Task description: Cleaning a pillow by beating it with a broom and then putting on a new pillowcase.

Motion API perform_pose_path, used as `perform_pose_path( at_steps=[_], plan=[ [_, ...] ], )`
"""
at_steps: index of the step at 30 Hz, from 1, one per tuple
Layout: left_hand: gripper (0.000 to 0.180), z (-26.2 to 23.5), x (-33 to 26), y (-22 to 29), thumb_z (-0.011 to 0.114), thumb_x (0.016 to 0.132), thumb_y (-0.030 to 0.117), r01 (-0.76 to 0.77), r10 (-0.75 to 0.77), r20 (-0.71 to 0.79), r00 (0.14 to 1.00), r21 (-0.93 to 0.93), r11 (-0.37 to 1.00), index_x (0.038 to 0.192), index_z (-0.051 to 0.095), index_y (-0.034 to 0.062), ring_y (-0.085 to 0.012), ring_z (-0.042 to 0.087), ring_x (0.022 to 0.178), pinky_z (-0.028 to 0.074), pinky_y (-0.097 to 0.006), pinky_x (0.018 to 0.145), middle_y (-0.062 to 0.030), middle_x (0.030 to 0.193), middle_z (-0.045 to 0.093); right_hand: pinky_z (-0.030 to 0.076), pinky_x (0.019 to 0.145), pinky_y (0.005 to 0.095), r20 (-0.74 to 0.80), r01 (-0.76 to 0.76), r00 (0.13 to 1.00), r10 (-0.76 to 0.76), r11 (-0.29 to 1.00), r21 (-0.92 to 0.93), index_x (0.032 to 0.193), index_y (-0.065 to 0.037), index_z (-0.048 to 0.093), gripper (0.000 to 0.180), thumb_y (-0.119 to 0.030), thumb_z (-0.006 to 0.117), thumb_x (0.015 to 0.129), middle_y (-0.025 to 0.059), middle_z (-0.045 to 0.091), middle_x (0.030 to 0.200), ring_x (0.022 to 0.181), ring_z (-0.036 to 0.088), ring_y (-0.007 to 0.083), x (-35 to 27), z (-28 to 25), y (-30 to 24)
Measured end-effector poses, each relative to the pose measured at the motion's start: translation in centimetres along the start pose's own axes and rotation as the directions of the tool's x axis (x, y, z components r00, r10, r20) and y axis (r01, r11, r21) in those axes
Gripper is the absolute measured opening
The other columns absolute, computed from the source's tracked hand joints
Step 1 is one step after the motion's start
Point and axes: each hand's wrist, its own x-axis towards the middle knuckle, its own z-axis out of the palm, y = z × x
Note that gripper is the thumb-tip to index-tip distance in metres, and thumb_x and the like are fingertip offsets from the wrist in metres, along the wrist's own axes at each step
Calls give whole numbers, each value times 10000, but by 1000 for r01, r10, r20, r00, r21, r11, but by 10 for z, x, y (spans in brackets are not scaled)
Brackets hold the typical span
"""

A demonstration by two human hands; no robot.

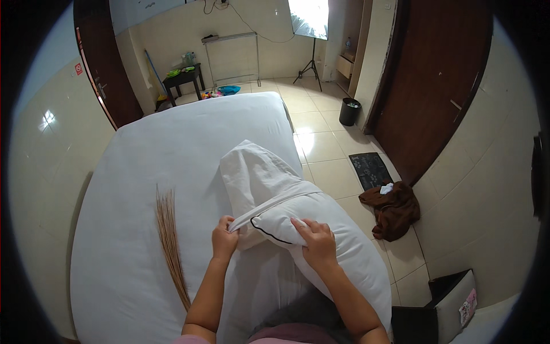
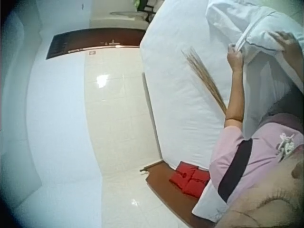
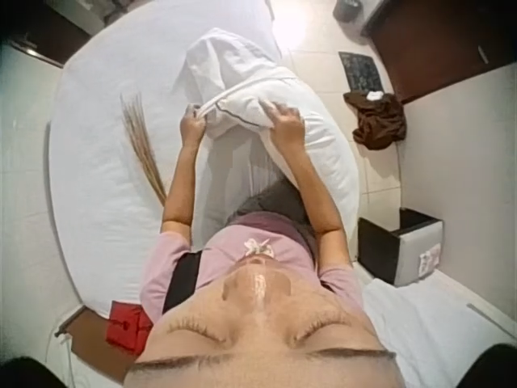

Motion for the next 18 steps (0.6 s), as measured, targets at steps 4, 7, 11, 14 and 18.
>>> perform_pose_path(
  at_steps=[4,7,11,14,18],
  plan=[
    [313,10,-9,41,537,706,21,82,17,137,990,-684,724,1007,620,38,-196,616,764,455,-278,688,-159,851,633,445,795,390,-2,111,994,-111,993,37,1194,-257,562,642,35,563,622,66,575,1096,892,527,304,-13,30,-4],
    [314,-1,-35,84,540,702,29,-79,115,66,991,-398,914,1008,609,13,-280,616,759,462,-327,709,-168,853,630,449,788,395,-28,20,999,-19,999,46,1130,-182,590,519,-6,582,641,74,563,1098,908,511,309,-5,50,-8],
    [380,13,-89,87,553,694,37,-355,372,116,921,-140,924,1072,580,18,-378,571,767,461,-408,706,-183,845,615,440,797,405,-28,-165,986,166,986,10,899,-45,625,231,-73,604,671,102,561,975,897,494,317,-1,87,2],
    [431,21,-103,73,547,690,18,-295,319,65,946,-246,923,1120,560,24,-362,567,708,456,-397,731,-184,837,604,430,812,415,-31,-118,992,120,992,52,823,0,621,158,-95,593,700,138,567,936,913,495,330,-12,102,4],
    [380,40,-129,44,570,754,26,22,41,121,992,-480,877,1123,481,7,-267,550,806,428,-338,786,-174,939,553,437,833,392,86,112,987,-133,970,216,883,8,625,234,-107,647,680,138,586,966,991,506,321,-16,78,7]
  ],
)
